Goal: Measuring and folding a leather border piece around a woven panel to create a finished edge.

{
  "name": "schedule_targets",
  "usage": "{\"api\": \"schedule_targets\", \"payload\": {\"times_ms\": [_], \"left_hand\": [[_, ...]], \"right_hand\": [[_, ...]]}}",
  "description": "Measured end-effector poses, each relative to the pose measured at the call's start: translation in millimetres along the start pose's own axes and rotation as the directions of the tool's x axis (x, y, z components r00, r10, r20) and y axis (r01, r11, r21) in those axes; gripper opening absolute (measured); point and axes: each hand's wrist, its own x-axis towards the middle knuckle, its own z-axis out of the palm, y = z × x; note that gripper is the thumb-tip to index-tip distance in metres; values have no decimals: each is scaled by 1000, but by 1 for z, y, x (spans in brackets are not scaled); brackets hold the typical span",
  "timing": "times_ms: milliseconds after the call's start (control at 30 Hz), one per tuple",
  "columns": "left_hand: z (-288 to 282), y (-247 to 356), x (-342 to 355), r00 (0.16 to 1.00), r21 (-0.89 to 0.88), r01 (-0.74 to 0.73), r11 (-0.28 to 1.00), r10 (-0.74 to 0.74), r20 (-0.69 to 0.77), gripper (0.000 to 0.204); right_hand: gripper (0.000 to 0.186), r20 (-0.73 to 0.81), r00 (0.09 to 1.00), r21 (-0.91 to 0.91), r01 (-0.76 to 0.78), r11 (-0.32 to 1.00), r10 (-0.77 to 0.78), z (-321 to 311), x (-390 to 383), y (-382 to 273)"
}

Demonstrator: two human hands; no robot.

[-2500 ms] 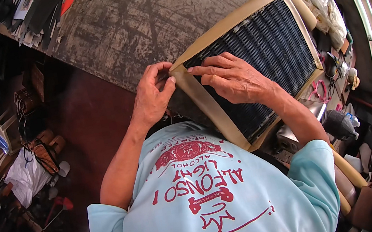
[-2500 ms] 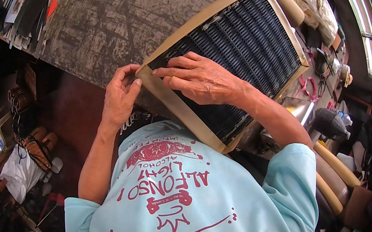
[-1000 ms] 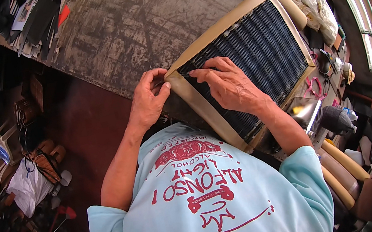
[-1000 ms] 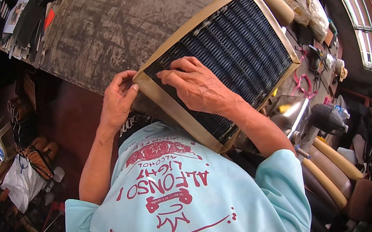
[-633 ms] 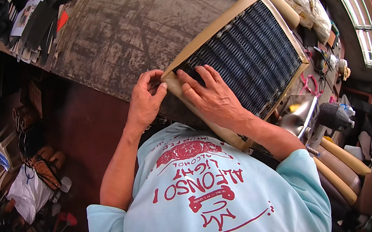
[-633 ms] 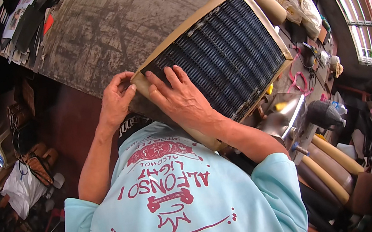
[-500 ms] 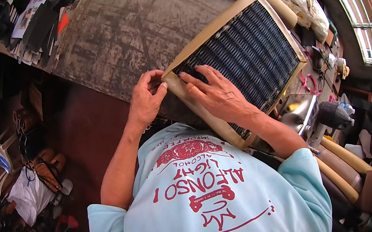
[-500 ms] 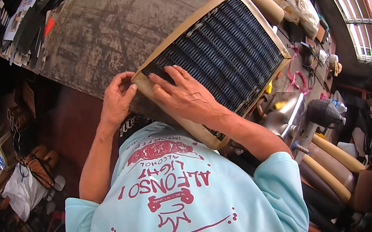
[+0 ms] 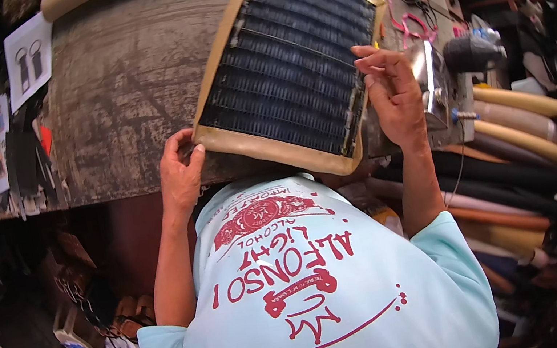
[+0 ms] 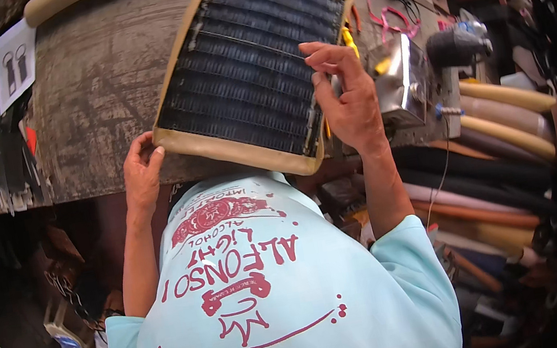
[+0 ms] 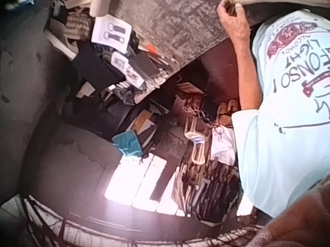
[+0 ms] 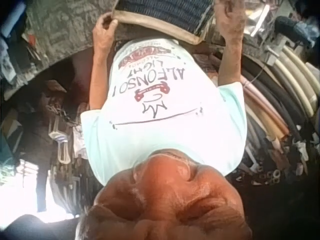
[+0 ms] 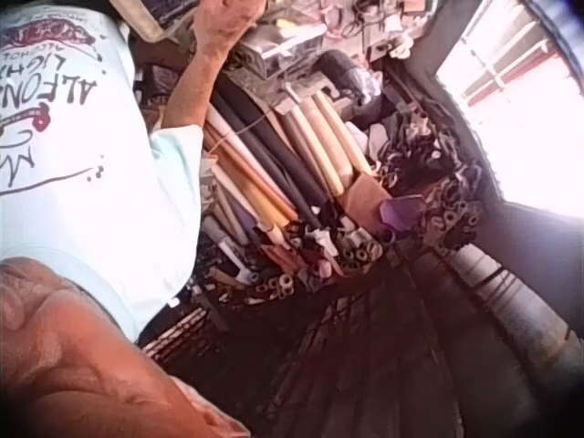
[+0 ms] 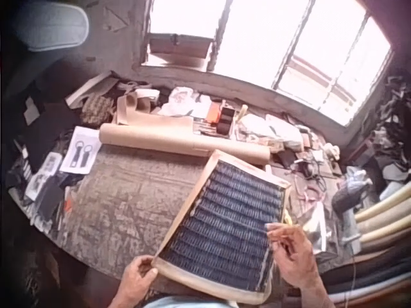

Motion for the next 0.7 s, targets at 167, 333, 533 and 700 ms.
{"api": "schedule_targets", "payload": {"times_ms": [167, 333, 533, 700], "left_hand": [[-3, 19, -2, 960, 396, -273, 877, 276, 51, 48], [12, 57, 0, 532, 458, -832, 312, 680, 505, 51], [101, 68, 8, 211, 100, -957, 273, 415, 885, 43], [135, 43, 15, 138, 115, -990, 82, 393, 909, 49]], "right_hand": [[21, -359, 892, -61, -317, 946, 276, -35, -106, -11], [31, -333, 901, -341, -390, 855, 278, 29, -183, -34], [26, -451, 855, -330, -427, 842, 257, 39, -209, -23], [31, -318, 926, -365, -319, 874, 205, 32, -204, -17]]}}
